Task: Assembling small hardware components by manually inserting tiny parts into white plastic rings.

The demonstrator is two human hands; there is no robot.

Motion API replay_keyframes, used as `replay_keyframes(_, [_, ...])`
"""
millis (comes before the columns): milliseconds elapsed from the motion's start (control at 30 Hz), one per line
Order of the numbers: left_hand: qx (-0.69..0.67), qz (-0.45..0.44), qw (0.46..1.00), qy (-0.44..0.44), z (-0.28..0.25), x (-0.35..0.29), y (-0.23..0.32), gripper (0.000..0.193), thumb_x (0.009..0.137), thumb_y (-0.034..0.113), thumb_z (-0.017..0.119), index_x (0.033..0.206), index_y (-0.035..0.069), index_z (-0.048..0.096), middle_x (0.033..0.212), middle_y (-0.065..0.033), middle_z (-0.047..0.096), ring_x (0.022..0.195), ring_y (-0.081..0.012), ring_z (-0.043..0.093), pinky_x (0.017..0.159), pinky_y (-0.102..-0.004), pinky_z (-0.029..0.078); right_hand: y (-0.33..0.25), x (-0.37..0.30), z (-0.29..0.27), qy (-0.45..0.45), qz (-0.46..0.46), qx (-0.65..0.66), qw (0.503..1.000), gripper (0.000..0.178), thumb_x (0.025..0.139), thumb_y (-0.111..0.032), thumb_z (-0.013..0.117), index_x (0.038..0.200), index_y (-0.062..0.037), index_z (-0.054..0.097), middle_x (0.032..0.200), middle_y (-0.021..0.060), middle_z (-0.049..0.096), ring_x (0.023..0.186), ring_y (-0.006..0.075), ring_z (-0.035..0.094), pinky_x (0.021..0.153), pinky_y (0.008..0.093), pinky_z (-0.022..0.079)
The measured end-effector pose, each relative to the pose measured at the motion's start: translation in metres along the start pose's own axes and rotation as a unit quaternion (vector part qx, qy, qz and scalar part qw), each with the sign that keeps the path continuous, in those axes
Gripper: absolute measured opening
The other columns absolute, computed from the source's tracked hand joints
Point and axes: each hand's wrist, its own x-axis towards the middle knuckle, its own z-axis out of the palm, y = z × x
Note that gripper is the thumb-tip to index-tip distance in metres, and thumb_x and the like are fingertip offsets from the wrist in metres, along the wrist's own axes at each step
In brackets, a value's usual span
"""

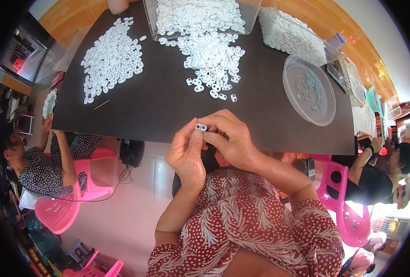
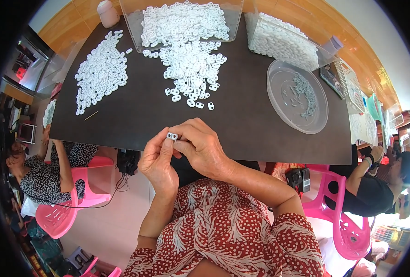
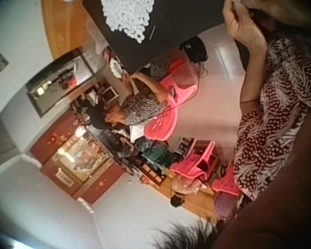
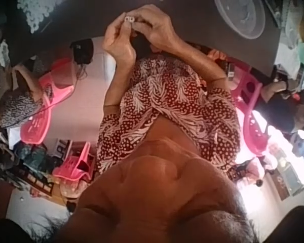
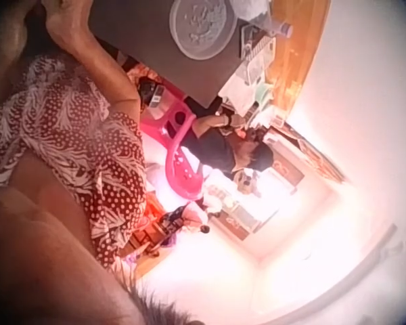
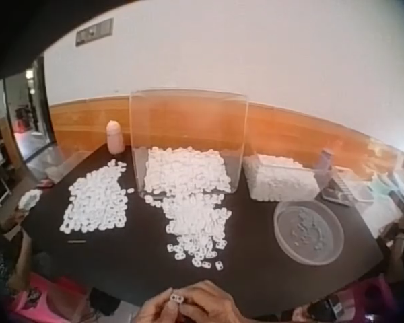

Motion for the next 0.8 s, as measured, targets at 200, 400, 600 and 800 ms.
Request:
replay_keyframes(200, [-0.023,-0.033,0.999,0.011,0.002,0.002,0.004,0.016,0.088,0.002,0.058,0.102,-0.006,0.062,0.082,-0.0075,0.064,0.064,-0.0098,0.054,0.055,-0.0211,0.045,-0.001,-0.003,0.001,0.009,-0.005,-0.021,1.0,0.027,0.072,0.003,0.067,0.098,-0.0002,0.062,0.082,0.0085,0.059,0.073,0.0219,0.054,0.063,0.0317,0.046])
replay_keyframes(400, [-0.04,-0.04,0.998,-0.005,0.001,0.001,0.006,0.017,0.09,0.004,0.056,0.103,-0.007,0.061,0.082,-0.008,0.063,0.065,-0.0108,0.055,0.057,-0.0222,0.045,0.008,-0.003,0.003,0.044,-0.106,-0.078,0.99,0.029,0.069,0.004,0.067,0.097,0.0008,0.062,0.083,0.0091,0.061,0.071,0.0222,0.054,0.061,0.0318,0.045])
replay_keyframes(600, [-0.048,-0.012,0.998,-0.041,-0.003,0.002,0.003,0.02,0.091,0.008,0.056,0.104,-0.007,0.061,0.085,-0.0073,0.062,0.07,-0.0108,0.053,0.062,-0.0228,0.045,0.007,-0.004,0.003,0.055,-0.106,-0.061,0.991,0.03,0.068,0.006,0.065,0.098,0.0014,0.062,0.083,0.0095,0.062,0.07,0.0223,0.054,0.061,0.0318,0.046])
replay_keyframes(800, [-0.032,0.02,0.998,-0.048,-0.006,0.0,-0.002,0.022,0.092,0.008,0.056,0.108,-0.006,0.061,0.091,-0.0068,0.062,0.074,-0.0104,0.053,0.064,-0.023,0.045,0.007,-0.005,0.006,0.068,-0.116,-0.036,0.99,0.031,0.069,0.007,0.065,0.1,0.0027,0.062,0.085,0.0101,0.063,0.07,0.022,0.054,0.06,0.0312,0.046])
